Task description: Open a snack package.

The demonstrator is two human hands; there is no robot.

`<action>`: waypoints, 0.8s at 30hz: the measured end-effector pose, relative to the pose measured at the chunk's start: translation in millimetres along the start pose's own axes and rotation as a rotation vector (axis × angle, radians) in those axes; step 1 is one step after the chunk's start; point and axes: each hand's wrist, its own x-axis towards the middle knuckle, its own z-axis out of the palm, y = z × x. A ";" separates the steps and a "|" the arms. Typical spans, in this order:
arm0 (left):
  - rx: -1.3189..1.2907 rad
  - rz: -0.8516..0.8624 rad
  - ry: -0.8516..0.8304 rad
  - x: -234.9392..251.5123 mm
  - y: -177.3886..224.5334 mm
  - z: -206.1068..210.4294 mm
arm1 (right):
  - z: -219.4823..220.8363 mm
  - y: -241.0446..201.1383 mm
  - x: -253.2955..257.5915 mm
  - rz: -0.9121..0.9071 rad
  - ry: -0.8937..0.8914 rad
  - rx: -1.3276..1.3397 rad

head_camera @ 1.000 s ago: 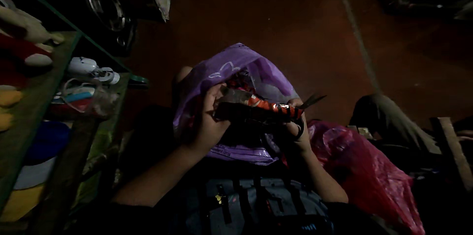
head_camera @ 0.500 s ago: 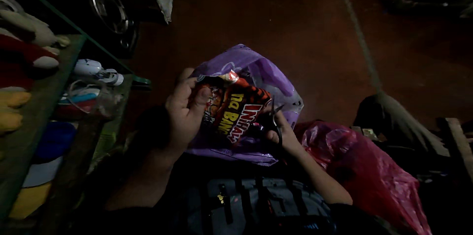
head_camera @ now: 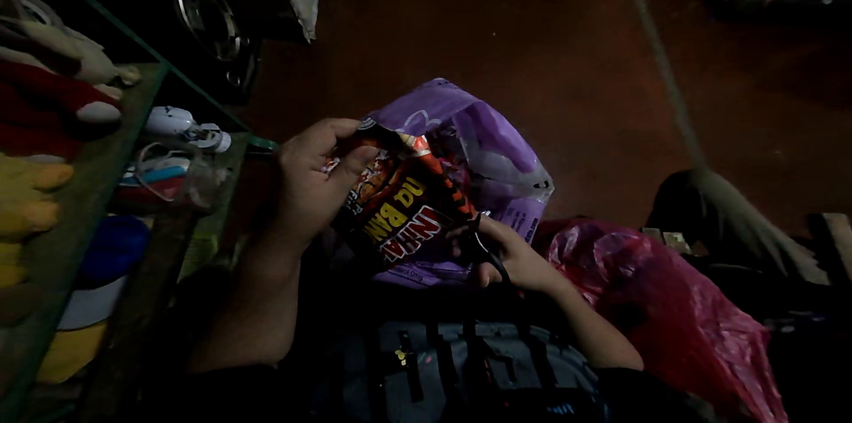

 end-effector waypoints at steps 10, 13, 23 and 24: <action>-0.041 0.020 -0.019 -0.2 -0.7 -1.3 | -6.7 -2.2 -2.1 0.012 -0.054 -0.021; -0.022 0.035 -0.028 -1.1 -2.4 -0.2 | -7.0 -3.0 -2.2 0.011 -0.037 -0.052; -0.021 0.050 -0.031 0.2 -4.3 -3.8 | -4.5 -0.3 -2.1 -0.044 0.037 -0.052; -0.022 0.053 -0.029 0.1 -4.4 -4.0 | -3.7 0.7 -1.5 -0.052 0.047 -0.054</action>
